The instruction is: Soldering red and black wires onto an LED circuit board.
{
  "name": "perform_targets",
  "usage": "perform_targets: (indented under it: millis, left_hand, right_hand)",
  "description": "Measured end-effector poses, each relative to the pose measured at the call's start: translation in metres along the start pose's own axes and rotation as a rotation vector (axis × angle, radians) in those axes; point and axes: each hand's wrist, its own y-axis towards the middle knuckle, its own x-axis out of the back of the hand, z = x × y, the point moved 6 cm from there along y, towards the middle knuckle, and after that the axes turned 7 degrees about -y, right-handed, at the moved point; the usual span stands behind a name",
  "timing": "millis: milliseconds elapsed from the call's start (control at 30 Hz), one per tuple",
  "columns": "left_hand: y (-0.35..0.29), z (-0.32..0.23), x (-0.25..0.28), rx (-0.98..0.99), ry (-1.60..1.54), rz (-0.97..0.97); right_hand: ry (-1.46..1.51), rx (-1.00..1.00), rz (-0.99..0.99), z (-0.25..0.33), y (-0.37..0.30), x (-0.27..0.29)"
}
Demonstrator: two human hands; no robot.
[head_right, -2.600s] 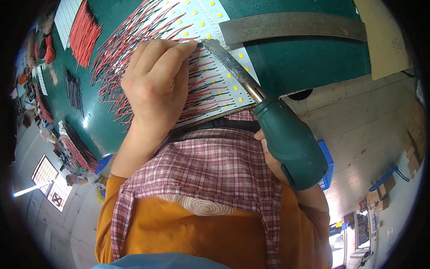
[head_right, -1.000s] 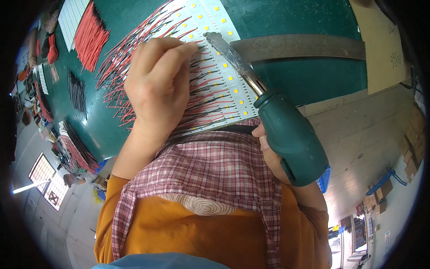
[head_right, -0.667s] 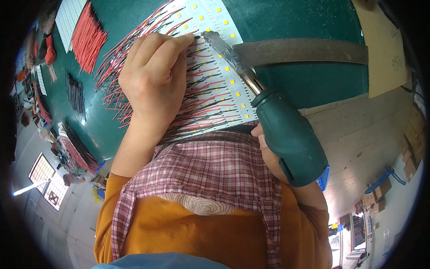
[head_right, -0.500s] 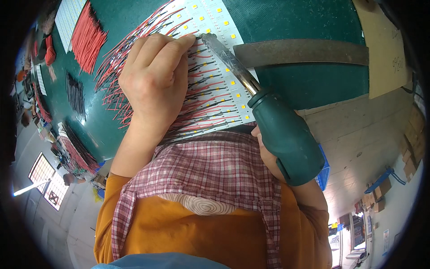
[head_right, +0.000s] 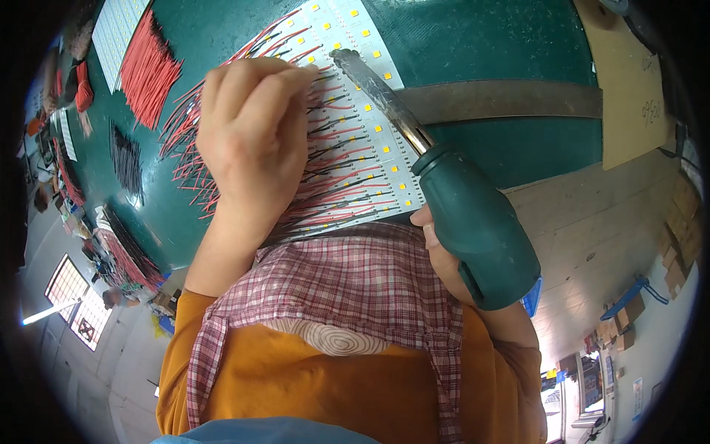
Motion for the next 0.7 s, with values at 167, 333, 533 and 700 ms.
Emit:
perform_targets:
  millis: [167,333,533,700]
  left_hand:
    - [0.002,0.0041,-0.0061,0.053,0.016,0.038]
    - [0.0018,0.0035,-0.006,0.062,0.058,0.036]
    - [0.0021,0.0026,-0.006,0.065,0.068,0.057]
    - [0.0012,0.0045,-0.0081,0.062,0.056,0.051]
  right_hand:
    - [-0.071,-0.109,0.079,-0.0009,0.0005,-0.0005]
    - [-0.083,-0.097,0.065,0.0026,0.0037,-0.0004]
    - [-0.193,-0.1,0.102,0.0058,0.0039,-0.0007]
    - [0.0,-0.102,0.119,0.002,0.0042,-0.0007]
